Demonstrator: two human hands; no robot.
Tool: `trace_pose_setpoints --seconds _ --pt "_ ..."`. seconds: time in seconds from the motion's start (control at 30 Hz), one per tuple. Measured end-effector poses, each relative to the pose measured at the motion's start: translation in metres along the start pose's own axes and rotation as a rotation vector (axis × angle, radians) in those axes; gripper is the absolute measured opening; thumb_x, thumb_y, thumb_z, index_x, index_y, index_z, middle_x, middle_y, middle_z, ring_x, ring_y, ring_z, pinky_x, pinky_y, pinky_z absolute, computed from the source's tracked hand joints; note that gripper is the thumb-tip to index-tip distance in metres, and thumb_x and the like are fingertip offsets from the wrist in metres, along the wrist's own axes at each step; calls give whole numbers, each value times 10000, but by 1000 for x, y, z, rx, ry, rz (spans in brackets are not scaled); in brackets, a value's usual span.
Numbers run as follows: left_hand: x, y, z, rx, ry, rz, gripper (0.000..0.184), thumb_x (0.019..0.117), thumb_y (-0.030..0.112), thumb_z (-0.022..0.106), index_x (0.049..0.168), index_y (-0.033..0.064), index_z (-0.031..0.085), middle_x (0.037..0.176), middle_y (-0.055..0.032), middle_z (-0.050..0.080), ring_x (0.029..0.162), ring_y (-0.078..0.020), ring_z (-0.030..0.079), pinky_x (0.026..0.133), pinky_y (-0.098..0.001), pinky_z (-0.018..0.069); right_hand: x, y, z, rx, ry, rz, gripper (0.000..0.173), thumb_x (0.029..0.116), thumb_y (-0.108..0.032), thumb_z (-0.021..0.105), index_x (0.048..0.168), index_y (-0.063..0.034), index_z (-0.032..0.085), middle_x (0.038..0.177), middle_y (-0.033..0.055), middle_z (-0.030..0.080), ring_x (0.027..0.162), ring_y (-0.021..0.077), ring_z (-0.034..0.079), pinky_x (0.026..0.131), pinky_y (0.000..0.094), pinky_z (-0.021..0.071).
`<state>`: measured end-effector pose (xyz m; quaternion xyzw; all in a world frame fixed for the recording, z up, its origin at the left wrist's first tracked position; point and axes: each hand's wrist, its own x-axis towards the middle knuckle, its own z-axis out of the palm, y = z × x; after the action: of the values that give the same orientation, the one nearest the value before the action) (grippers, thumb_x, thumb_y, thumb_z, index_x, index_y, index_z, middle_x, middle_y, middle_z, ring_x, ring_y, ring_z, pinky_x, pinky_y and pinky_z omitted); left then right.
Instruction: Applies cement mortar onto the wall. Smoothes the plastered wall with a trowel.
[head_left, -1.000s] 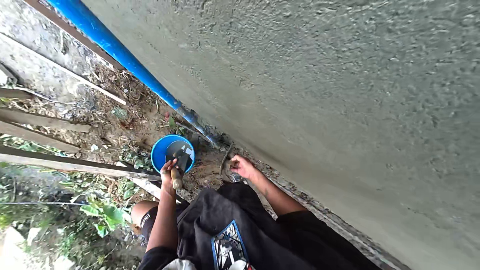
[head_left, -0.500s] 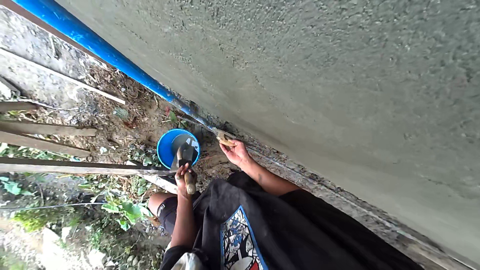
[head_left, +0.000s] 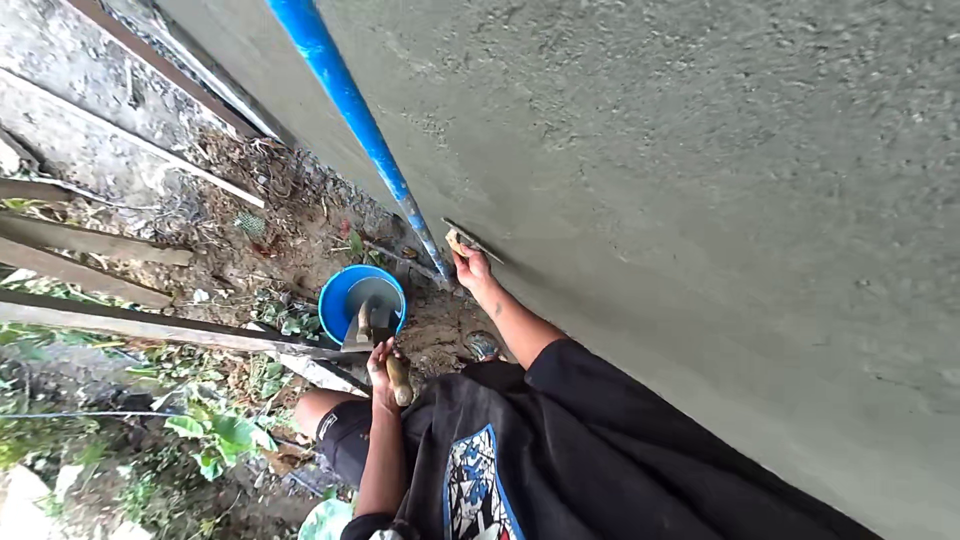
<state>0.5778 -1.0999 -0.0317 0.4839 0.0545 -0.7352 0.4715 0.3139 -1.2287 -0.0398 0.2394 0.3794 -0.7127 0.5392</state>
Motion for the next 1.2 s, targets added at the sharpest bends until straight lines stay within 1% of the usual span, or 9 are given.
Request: trace_pose_setpoints --seconds 0.17,0.4,0.6,0.77,0.83,0.9,0.97,1.07,1.2 --pt "11 4 -4 -79 -23 8 456 1059 317 298 876 96 652 579 -9 600 436 -110 562 413 -245 488 -33 -24 21 -112 -32 -38 410 973 88 562 1361 5 459 1271 172 575 1125 254 626 957 355 562" --pt "27 15 11 -143 -37 10 417 1053 314 302 872 98 610 575 -4 569 437 -103 538 419 -231 472 -170 -89 95 -256 -196 -147 325 1015 22 536 1332 18 464 1210 177 603 1093 260 668 960 349 583" --pt "29 18 13 -153 -94 38 410 1052 327 321 949 103 648 635 -4 597 464 -90 538 451 -229 483 -295 -149 156 -425 -534 -446 169 1106 -116 406 1263 -71 450 1163 140 655 1090 236 702 953 329 601" --pt "24 28 13 -173 -54 50 371 1058 296 331 996 92 635 702 -26 628 484 -92 542 446 -228 474 -357 -179 161 -358 -769 -666 327 1138 -296 273 1344 -68 385 1225 173 619 1113 263 693 943 368 613" --pt "19 33 13 -194 -21 52 332 1050 256 367 991 76 640 709 -33 635 483 -94 549 447 -227 485 -344 -169 128 -635 -769 -646 324 1125 -381 332 1367 -192 434 1262 6 629 1091 96 678 904 225 589" --pt "16 36 9 -214 5 67 319 1045 230 383 998 57 646 724 -46 647 491 -104 564 453 -234 500 -306 -139 95 -762 -553 -555 236 1089 -405 428 1207 -254 566 1040 -78 671 870 28 677 756 183 582" --pt "14 37 6 -222 21 88 307 1048 213 382 1013 52 641 766 -48 665 512 -101 579 466 -230 512 -257 -104 62 -756 -302 -417 188 1081 -348 442 1135 -222 569 950 -42 674 786 53 675 697 206 587" --pt "10 38 4 -237 61 105 296 1052 184 382 977 59 640 785 -45 684 530 -93 594 479 -225 519 -193 -71 26 -712 -16 -259 220 1089 -307 435 1213 -154 532 980 39 674 791 119 689 729 255 598" --pt "5 40 5 -262 93 80 315 1052 161 374 970 41 653 750 -43 673 517 -89 595 469 -216 521 -148 -58 14 -733 108 -196 230 1087 -312 446 1228 -144 515 966 45 670 786 133 681 748 273 587"
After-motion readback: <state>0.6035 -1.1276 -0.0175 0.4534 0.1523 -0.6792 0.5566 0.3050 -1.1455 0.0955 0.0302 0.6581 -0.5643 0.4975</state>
